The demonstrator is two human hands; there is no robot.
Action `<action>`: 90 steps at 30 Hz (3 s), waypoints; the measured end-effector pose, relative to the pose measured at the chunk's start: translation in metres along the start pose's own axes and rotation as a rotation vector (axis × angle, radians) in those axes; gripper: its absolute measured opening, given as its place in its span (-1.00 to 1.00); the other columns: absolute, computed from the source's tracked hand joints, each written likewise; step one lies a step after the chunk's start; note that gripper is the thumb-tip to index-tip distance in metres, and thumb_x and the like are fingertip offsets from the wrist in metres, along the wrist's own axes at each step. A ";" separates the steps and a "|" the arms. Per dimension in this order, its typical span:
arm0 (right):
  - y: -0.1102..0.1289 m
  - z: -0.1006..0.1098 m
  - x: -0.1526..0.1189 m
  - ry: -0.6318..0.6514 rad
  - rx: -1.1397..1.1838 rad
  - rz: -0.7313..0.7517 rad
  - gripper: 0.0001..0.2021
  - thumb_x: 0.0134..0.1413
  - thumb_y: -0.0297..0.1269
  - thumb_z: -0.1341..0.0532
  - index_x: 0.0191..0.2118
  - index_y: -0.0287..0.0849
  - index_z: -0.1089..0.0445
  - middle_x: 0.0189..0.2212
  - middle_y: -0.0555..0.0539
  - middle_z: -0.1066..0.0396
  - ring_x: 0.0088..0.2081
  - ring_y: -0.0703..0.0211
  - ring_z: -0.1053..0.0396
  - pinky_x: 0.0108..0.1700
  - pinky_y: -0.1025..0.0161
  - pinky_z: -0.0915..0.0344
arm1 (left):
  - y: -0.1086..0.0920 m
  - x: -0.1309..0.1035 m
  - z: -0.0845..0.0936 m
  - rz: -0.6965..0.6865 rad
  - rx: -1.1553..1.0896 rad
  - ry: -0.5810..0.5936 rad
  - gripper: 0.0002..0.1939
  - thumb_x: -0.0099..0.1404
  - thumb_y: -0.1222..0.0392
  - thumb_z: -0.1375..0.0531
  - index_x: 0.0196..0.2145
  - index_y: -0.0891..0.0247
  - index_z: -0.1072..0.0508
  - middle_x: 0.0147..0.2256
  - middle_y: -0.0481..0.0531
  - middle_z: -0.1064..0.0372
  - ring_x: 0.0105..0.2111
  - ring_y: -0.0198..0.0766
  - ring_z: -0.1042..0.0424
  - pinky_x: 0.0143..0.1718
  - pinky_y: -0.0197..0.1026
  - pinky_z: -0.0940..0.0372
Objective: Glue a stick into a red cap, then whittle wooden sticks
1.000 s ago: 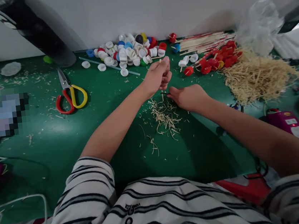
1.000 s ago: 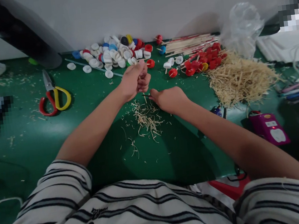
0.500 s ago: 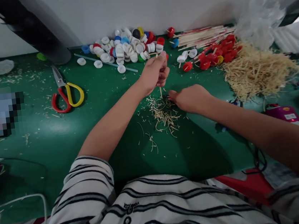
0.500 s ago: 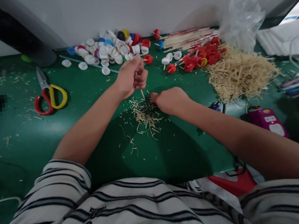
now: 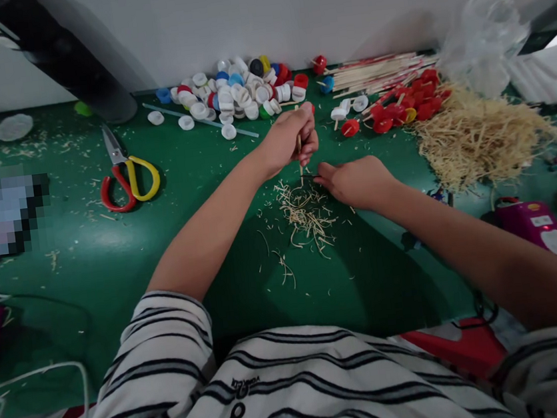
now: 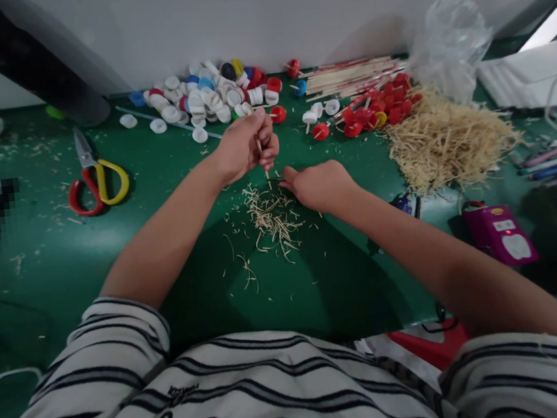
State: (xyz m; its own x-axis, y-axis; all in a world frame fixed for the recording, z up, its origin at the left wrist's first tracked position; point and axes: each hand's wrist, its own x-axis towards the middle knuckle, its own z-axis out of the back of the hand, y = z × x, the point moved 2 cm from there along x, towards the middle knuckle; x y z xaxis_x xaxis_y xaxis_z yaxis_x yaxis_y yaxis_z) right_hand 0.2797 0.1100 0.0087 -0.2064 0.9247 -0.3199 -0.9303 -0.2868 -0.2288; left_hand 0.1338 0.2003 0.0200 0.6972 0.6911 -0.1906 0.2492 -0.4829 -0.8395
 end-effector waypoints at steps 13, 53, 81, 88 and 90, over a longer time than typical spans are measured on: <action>0.000 -0.003 0.017 0.016 0.050 0.007 -0.37 0.55 0.06 0.29 0.31 -0.13 -0.33 -0.23 -0.29 -0.61 -0.27 -0.08 -0.50 -0.27 0.13 -0.06 | 0.000 0.002 0.004 -0.038 0.046 -0.034 -0.40 0.65 -0.10 0.06 -0.55 0.21 -0.16 -0.66 -0.11 -0.04 -0.69 -0.44 0.05 -0.62 -0.37 0.04; 0.016 -0.005 0.006 -0.057 0.103 -0.088 -0.40 0.57 -0.01 0.24 0.24 -0.19 -0.41 -0.24 -0.33 -0.63 -0.30 -0.08 -0.53 -0.27 0.11 -0.11 | 0.007 0.004 -0.006 -0.286 0.503 -0.150 -0.29 0.61 -0.33 0.08 -0.60 0.17 -0.14 -0.67 -0.14 -0.06 -0.69 -0.51 -0.13 -0.58 -0.30 -0.11; 0.008 -0.004 -0.014 0.131 0.116 -0.144 -0.45 0.56 -0.13 0.19 0.24 -0.23 -0.44 -0.23 -0.37 -0.62 -0.18 -0.20 -0.59 -0.27 0.08 -0.21 | 0.031 0.016 -0.004 -0.475 0.716 -0.003 -0.27 0.52 -0.44 0.02 -0.61 0.14 -0.11 -0.63 -0.11 0.00 -0.57 -0.42 -0.14 -0.49 -0.26 -0.13; 0.008 -0.003 -0.019 0.127 0.125 -0.160 -0.44 0.54 -0.11 0.20 0.22 -0.22 -0.44 -0.27 -0.34 -0.62 -0.24 -0.15 -0.56 -0.32 0.12 -0.14 | 0.028 0.023 0.001 -0.307 0.563 -0.056 -0.36 0.57 -0.37 0.06 -0.53 0.12 -0.10 -0.69 -0.18 0.07 -0.67 -0.45 0.01 -0.61 -0.28 -0.07; 0.008 -0.002 -0.019 0.092 0.125 -0.180 -0.45 0.53 -0.11 0.20 0.16 -0.20 -0.47 -0.26 -0.34 -0.63 -0.26 -0.13 -0.54 -0.33 0.13 -0.12 | 0.026 0.021 0.001 -0.264 0.501 -0.090 -0.39 0.59 -0.34 0.07 -0.50 0.12 -0.10 -0.69 -0.20 0.08 -0.67 -0.45 0.03 -0.62 -0.29 -0.06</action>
State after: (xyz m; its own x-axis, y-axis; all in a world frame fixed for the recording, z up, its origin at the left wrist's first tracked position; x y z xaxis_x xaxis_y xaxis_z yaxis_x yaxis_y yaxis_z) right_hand 0.2768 0.0895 0.0112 -0.0101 0.9298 -0.3680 -0.9811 -0.0803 -0.1759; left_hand 0.1540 0.2025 -0.0059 0.5893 0.8072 0.0338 0.0426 0.0108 -0.9990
